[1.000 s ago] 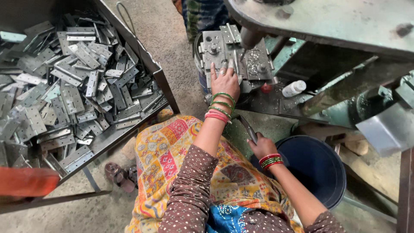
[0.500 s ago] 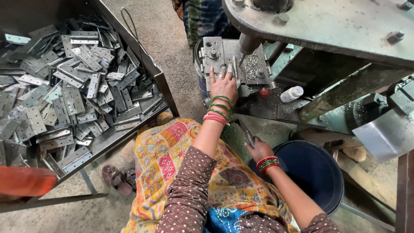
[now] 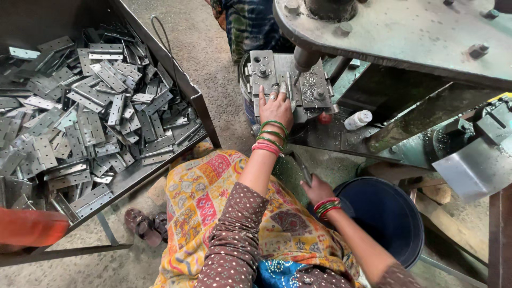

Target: The person repeatedly picks up metal hinge pieces from a bin, places them into a manual punching machine, and operates the lever to process them. The processed pieces are then returned to the bin. The task is performed continuously throughout the clip.

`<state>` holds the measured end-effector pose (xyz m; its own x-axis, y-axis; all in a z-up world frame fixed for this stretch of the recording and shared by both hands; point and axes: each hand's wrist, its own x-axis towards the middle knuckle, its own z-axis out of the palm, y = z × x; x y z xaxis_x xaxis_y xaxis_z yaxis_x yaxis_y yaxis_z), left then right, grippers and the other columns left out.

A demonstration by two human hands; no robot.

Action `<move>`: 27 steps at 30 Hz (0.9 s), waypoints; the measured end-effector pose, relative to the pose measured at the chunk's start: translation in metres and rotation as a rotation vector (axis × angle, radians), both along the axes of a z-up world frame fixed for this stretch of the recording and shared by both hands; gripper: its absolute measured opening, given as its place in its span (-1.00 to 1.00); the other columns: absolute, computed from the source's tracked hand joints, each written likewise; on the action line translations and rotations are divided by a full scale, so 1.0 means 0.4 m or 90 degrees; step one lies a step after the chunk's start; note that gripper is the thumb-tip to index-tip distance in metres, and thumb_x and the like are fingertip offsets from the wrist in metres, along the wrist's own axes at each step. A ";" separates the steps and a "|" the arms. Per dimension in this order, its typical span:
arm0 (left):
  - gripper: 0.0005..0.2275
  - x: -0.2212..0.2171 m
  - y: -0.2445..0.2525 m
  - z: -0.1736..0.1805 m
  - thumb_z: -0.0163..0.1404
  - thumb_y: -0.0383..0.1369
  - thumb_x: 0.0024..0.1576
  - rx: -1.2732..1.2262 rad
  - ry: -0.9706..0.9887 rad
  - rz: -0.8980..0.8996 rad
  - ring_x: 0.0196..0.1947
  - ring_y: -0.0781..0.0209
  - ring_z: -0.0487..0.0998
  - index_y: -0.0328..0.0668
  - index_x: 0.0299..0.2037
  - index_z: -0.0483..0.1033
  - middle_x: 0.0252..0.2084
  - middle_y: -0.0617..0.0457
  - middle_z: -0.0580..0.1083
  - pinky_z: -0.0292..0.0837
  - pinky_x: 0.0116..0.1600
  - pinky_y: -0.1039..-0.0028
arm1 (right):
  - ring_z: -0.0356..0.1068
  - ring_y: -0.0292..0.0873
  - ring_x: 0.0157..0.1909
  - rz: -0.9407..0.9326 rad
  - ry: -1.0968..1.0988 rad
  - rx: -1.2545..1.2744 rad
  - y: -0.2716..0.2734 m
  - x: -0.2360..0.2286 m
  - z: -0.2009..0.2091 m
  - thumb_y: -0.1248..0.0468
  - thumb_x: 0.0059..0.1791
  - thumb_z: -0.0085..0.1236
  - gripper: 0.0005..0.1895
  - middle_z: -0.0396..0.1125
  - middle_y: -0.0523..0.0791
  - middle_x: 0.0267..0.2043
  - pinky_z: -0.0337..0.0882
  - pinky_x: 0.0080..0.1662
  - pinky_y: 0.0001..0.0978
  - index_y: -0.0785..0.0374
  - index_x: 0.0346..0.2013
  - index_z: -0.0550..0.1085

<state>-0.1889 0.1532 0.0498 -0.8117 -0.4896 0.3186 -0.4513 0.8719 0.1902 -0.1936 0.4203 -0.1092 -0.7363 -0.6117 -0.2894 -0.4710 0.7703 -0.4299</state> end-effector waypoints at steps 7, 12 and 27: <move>-0.78 0.017 0.011 -0.007 -0.09 -0.36 0.14 -0.019 0.015 -0.008 0.24 0.08 0.43 -0.09 -0.18 0.67 0.15 0.03 0.48 -0.33 0.54 -0.14 | 0.48 0.29 -0.23 -0.023 0.034 -0.021 0.017 0.023 -0.088 -0.09 0.00 0.07 -0.53 0.47 0.17 -0.34 0.42 -0.16 0.13 0.28 -0.12 0.43; -0.78 -0.006 -0.019 0.008 -0.09 -0.35 0.12 -0.021 0.015 0.008 0.19 0.09 0.45 -0.06 -0.23 0.68 0.20 0.04 0.47 -0.36 0.53 -0.13 | 0.51 0.25 -0.24 0.017 -0.019 0.079 -0.002 -0.057 0.057 -0.17 -0.07 0.17 -0.43 0.46 0.17 -0.35 0.47 -0.16 0.05 0.32 -0.17 0.43; -0.77 -0.027 -0.029 -0.003 -0.10 -0.35 0.12 -0.036 -0.021 -0.004 0.18 0.10 0.45 -0.04 -0.25 0.69 0.07 0.07 0.50 -0.37 0.52 -0.15 | 0.49 0.24 -0.33 -0.001 0.017 -0.016 0.014 0.026 -0.028 -0.11 -0.02 0.08 -0.50 0.46 0.14 -0.43 0.45 -0.24 0.08 0.26 -0.07 0.43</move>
